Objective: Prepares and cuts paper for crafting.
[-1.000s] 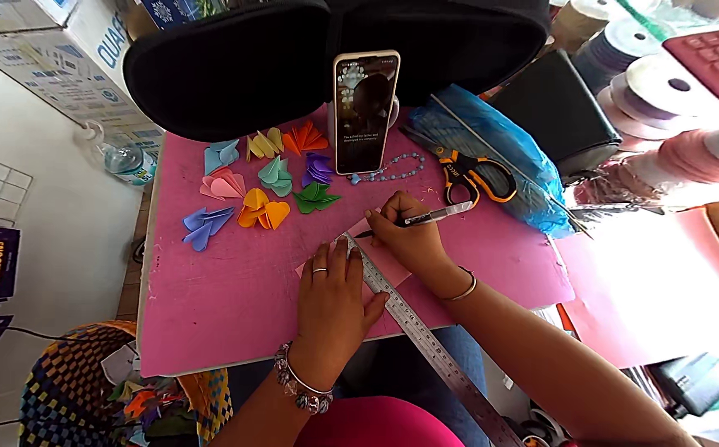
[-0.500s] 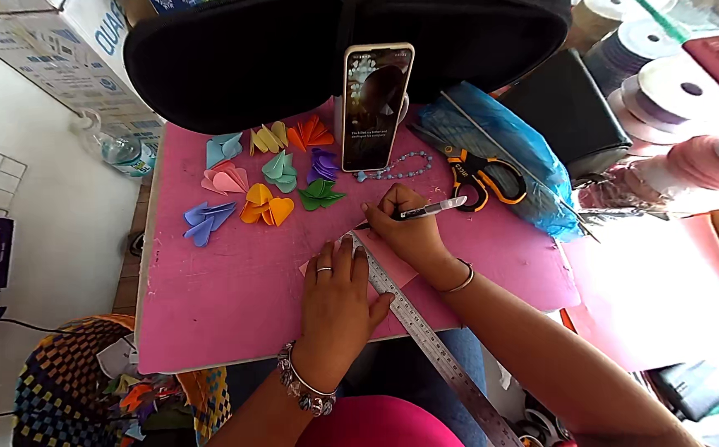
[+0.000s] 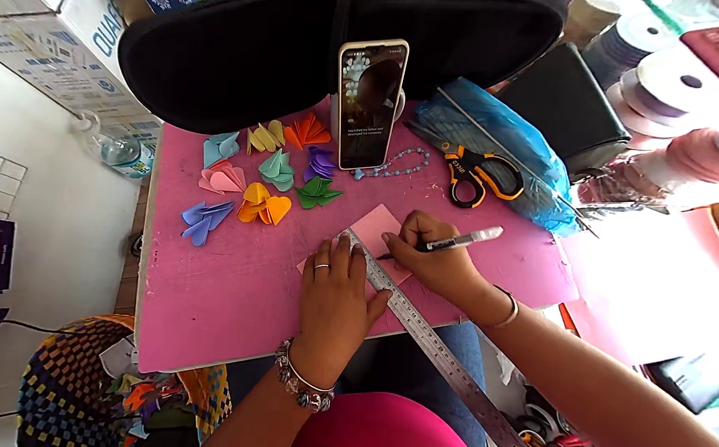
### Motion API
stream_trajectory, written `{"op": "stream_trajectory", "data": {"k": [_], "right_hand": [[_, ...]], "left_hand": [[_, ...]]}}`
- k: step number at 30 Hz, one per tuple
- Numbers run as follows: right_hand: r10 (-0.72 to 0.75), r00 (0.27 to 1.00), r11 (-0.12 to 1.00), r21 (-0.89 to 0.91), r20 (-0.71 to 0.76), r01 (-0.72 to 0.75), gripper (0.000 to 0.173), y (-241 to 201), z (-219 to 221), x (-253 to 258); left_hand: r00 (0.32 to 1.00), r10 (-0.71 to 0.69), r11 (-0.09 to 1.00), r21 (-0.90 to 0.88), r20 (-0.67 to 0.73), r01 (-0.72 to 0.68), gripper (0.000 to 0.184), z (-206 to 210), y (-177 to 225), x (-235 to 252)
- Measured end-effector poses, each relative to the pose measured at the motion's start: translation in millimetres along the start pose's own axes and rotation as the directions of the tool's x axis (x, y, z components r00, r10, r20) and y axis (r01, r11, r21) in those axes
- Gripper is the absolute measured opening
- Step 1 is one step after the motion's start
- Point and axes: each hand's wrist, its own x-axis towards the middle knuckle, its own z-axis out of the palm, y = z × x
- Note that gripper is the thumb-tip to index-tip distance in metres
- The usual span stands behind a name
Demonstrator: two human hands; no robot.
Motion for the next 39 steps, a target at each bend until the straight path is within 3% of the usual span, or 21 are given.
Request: {"op": "stream_trajectory", "data": {"k": [6,13,21,27,39], "right_hand": [[-0.046,0.999,0.998,-0.035,-0.003,0.046,0.027,4.8,-18.4,-37.2],[0.012,0.992,0.980,0.197,-0.126,0.013,0.027,-20.7,-37.3,-53.1],[0.053,0.985,0.962,0.274,-0.164,-0.006,0.029,-18.3,-17.0,-39.9],[0.124,0.980,0.965,0.249,-0.153,-0.083,0.030,-1.8,-7.7,-32.6],[0.074,0.990,0.987,0.149,-0.119,-0.055,0.030,5.9,-5.4,-34.1]], "left_hand": [[1.000,-0.005,1.000,0.004,0.022,0.005,0.073,-1.2,0.5,0.6],[0.998,-0.017,1.000,-0.012,0.053,0.018,0.074,-5.8,1.8,1.8],[0.999,-0.007,1.000,-0.006,0.049,0.007,0.073,-5.6,1.2,1.7],[0.999,-0.006,1.000,-0.006,0.054,0.006,0.073,-2.6,-0.2,1.3],[1.000,0.007,1.000,0.014,0.027,-0.008,0.073,-0.9,-1.0,0.8]]}}
